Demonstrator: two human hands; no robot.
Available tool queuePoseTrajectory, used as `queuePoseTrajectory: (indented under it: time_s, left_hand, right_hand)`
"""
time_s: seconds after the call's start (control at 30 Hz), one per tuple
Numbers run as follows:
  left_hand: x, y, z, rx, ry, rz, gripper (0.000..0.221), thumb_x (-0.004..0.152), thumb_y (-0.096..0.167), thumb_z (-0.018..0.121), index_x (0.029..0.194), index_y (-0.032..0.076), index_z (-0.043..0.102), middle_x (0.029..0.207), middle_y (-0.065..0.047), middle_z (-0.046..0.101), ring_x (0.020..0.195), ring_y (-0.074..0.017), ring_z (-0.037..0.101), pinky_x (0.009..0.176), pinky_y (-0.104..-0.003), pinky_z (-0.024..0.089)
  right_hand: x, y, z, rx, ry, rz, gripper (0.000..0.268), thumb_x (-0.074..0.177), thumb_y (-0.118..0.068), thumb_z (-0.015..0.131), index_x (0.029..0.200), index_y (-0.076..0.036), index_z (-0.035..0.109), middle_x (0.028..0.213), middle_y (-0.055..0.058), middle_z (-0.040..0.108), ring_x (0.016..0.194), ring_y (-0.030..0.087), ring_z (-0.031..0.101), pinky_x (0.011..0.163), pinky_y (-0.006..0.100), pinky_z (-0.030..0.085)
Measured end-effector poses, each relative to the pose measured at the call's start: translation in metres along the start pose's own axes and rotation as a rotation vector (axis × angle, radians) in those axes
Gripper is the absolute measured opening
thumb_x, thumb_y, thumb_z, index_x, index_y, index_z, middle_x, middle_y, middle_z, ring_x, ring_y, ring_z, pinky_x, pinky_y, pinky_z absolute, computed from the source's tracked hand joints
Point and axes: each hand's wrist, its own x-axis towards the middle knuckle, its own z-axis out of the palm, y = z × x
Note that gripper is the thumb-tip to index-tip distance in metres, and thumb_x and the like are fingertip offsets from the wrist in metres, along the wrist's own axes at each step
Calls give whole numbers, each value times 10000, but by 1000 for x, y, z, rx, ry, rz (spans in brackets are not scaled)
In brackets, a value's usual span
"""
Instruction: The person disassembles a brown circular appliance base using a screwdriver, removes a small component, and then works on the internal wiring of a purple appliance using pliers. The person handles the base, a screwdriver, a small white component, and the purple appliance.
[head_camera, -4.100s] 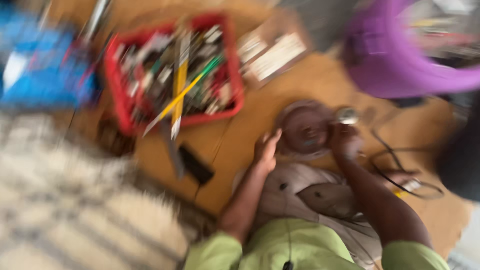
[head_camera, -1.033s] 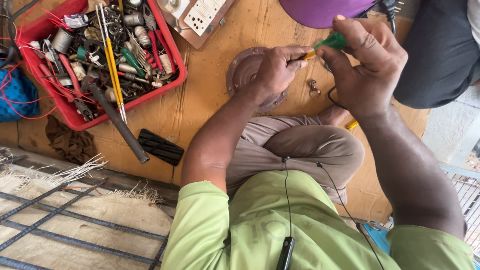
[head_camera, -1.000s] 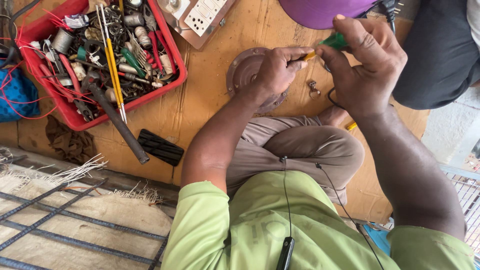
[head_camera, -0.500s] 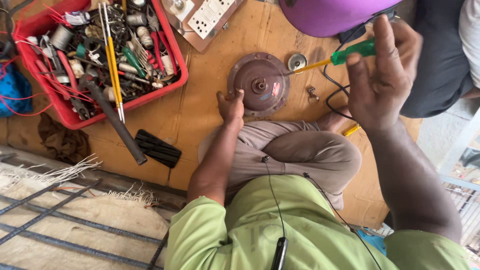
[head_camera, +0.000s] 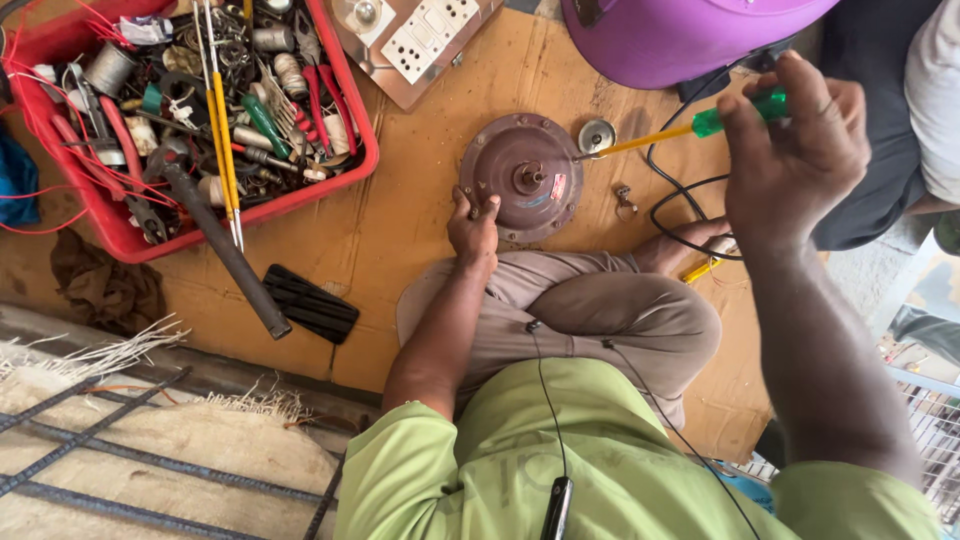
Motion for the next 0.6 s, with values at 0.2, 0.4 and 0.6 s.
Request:
queuePoseTrajectory:
  time_s: [0.2,0.4,0.6]
  left_hand:
    - [6,0,4,81,33,26,843,883,91,768,1561,-55,289,1603,-212,400,1451,-247,431,1170,-314,359]
    - [12,-5,7,161,40,86,812,896,122,780,1541,-81,330,1547,-211,497,1390,-238,526,1130,-316,422]
    - [16,-17,1,39,8,57,817,861,122,774,1517,-85,334,1511,-204,535,1354,-249,552,1086,-315,449]
  right_hand:
    - [5,5,-14,7,-233,-109,502,1054,193,752,1492,36,563,1295,165,666,1165,211,691,1013,329,603]
    - [-1,13,-7,-179,10,-58,557,1015,196,826,1493,25,596,1193,166,693,1117,204,661,947,309,591]
    - [-8,21,-8,255,-173,30,478,1102,171,708,1508,-10,533,1313,132,660,1153,183,645,1051,321,613]
